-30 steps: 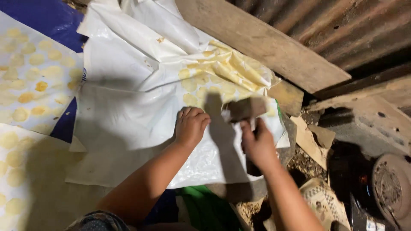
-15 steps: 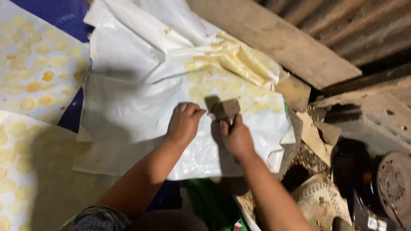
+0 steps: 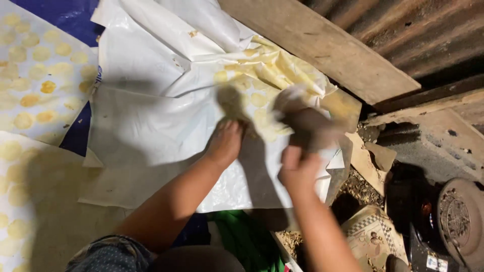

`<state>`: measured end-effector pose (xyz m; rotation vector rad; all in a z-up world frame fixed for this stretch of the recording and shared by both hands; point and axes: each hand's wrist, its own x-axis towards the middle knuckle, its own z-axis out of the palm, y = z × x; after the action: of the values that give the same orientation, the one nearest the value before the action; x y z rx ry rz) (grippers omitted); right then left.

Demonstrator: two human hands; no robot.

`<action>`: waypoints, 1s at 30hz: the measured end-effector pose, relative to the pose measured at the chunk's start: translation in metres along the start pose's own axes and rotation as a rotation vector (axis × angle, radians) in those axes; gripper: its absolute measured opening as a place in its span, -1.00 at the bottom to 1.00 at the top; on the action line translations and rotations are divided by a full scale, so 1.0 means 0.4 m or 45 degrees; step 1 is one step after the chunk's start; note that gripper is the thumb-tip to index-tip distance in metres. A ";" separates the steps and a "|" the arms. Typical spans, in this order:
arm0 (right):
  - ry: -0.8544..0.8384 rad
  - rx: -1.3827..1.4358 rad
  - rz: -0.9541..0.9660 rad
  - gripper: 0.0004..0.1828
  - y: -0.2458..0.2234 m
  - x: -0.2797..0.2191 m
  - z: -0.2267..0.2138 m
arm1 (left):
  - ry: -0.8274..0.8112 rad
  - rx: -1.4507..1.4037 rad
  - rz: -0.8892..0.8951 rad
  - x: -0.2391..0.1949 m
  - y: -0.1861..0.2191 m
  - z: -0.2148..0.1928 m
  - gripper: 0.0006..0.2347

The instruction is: The person sits on the floor and uses a stone to crush small, round, yellowish items on a patterned mat. They then use a hammer to flatten the items on a white sheet. The person also uses a strainer to scoop items from a pot on a portable gas stove.

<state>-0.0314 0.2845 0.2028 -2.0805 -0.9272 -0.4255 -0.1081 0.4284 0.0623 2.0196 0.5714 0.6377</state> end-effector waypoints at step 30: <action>-0.952 -0.329 0.336 -0.46 0.115 -0.041 0.149 | 0.518 0.399 0.266 -0.058 -0.112 -0.100 -0.92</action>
<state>-0.0096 0.3048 0.1317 -2.6136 -1.0168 0.4316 -0.1575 0.4606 0.0365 2.2741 0.7398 1.1619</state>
